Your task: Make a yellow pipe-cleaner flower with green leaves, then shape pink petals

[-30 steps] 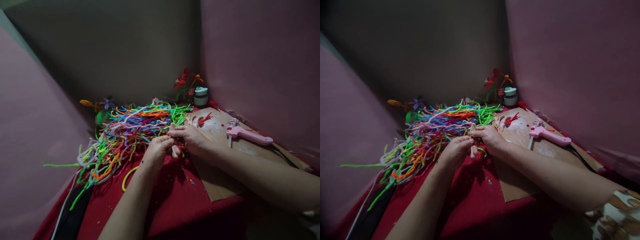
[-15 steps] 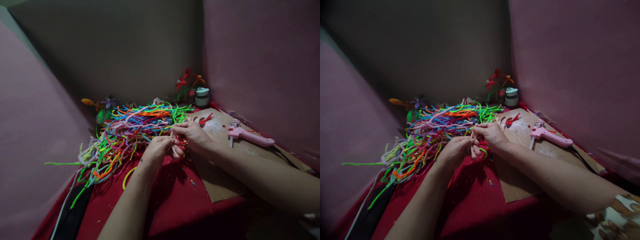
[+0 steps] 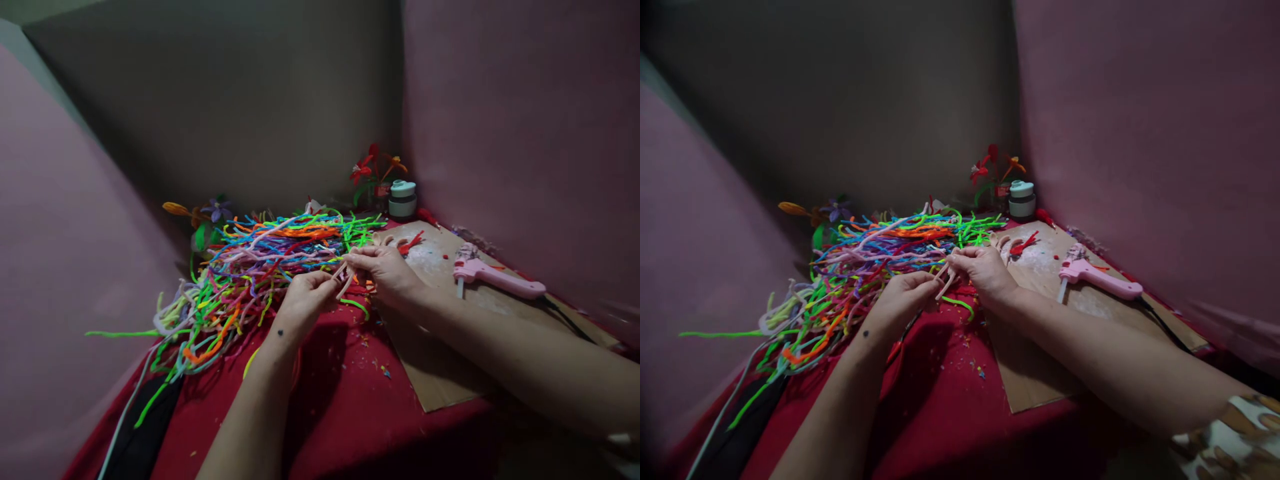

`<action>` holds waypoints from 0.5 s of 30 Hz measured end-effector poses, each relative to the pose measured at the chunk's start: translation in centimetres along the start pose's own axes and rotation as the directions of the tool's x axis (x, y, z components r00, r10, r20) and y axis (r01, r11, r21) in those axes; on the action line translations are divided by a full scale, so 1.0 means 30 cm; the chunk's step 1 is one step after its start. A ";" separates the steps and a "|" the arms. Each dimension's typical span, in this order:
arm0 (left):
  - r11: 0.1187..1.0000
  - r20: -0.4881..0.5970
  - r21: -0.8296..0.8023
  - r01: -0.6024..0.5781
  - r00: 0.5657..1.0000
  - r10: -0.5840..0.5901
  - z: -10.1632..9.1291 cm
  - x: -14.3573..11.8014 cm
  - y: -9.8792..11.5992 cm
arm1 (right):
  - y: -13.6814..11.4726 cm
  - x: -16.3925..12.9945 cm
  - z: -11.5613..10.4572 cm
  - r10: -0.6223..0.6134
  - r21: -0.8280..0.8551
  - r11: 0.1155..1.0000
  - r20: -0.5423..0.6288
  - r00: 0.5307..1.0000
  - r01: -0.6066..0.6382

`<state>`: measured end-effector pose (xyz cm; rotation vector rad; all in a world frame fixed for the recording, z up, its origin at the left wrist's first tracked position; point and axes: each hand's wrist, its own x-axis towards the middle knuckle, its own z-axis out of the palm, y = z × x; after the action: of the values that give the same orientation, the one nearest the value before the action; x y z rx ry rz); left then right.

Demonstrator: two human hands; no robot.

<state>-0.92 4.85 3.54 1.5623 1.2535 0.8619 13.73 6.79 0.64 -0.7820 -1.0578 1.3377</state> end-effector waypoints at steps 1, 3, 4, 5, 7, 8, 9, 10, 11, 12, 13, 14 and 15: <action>0.999 0.001 -0.034 -0.010 1.000 0.010 -0.005 -0.002 0.001 | 0.000 0.003 0.000 0.019 0.023 1.000 -0.008 1.000 -0.018; 0.990 0.006 -0.131 -0.051 0.999 0.052 -0.013 -0.005 -0.004 | 0.001 0.009 -0.001 0.062 0.068 0.996 -0.017 0.998 -0.061; 0.981 0.008 -0.179 -0.080 0.997 0.082 -0.017 -0.005 -0.007 | 0.001 0.011 -0.002 0.083 0.092 0.993 -0.022 0.996 -0.080; 0.969 0.014 -0.222 -0.108 0.993 0.114 -0.021 -0.007 -0.009 | 0.002 0.013 -0.003 0.102 0.114 0.989 -0.027 0.994 -0.098; 0.945 0.050 -0.298 -0.138 0.986 0.159 -0.027 -0.012 -0.009 | 0.003 0.017 -0.006 0.125 0.142 0.983 -0.026 0.992 -0.120; 0.928 0.075 -0.344 -0.144 0.981 0.180 -0.029 -0.017 -0.005 | 0.004 0.018 -0.007 0.127 0.149 0.981 -0.022 0.992 -0.123; 0.905 0.107 -0.399 -0.147 0.973 0.205 -0.031 -0.023 0.000 | 0.005 0.020 -0.009 0.129 0.156 0.980 -0.016 0.992 -0.125; 0.877 0.145 -0.457 -0.146 0.961 0.235 -0.033 -0.029 0.006 | 0.005 0.020 -0.010 0.131 0.166 0.978 -0.007 0.991 -0.128; 0.851 0.185 -0.507 -0.139 0.947 0.265 -0.034 -0.034 0.011 | 0.005 0.021 -0.010 0.130 0.183 0.975 0.003 0.992 -0.128; 0.830 0.211 -0.542 -0.135 0.934 0.290 -0.035 -0.038 0.015 | 0.004 0.020 -0.010 0.130 0.203 0.971 0.013 0.991 -0.130; 0.816 0.215 -0.560 -0.142 0.926 0.310 -0.036 -0.040 0.017 | 0.004 0.019 -0.009 0.131 0.223 0.966 0.021 0.991 -0.132; 0.809 0.208 -0.568 -0.151 0.925 0.319 -0.037 -0.039 0.015 | 0.003 0.017 -0.007 0.135 0.234 0.962 0.032 0.990 -0.139; 0.810 0.188 -0.563 -0.164 0.929 0.320 -0.038 -0.035 0.011 | 0.002 0.015 -0.005 0.141 0.242 0.959 0.043 0.989 -0.147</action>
<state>-2.11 4.08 4.26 1.3291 0.5381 1.0139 13.81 7.26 0.62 -0.6679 -0.8466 1.5720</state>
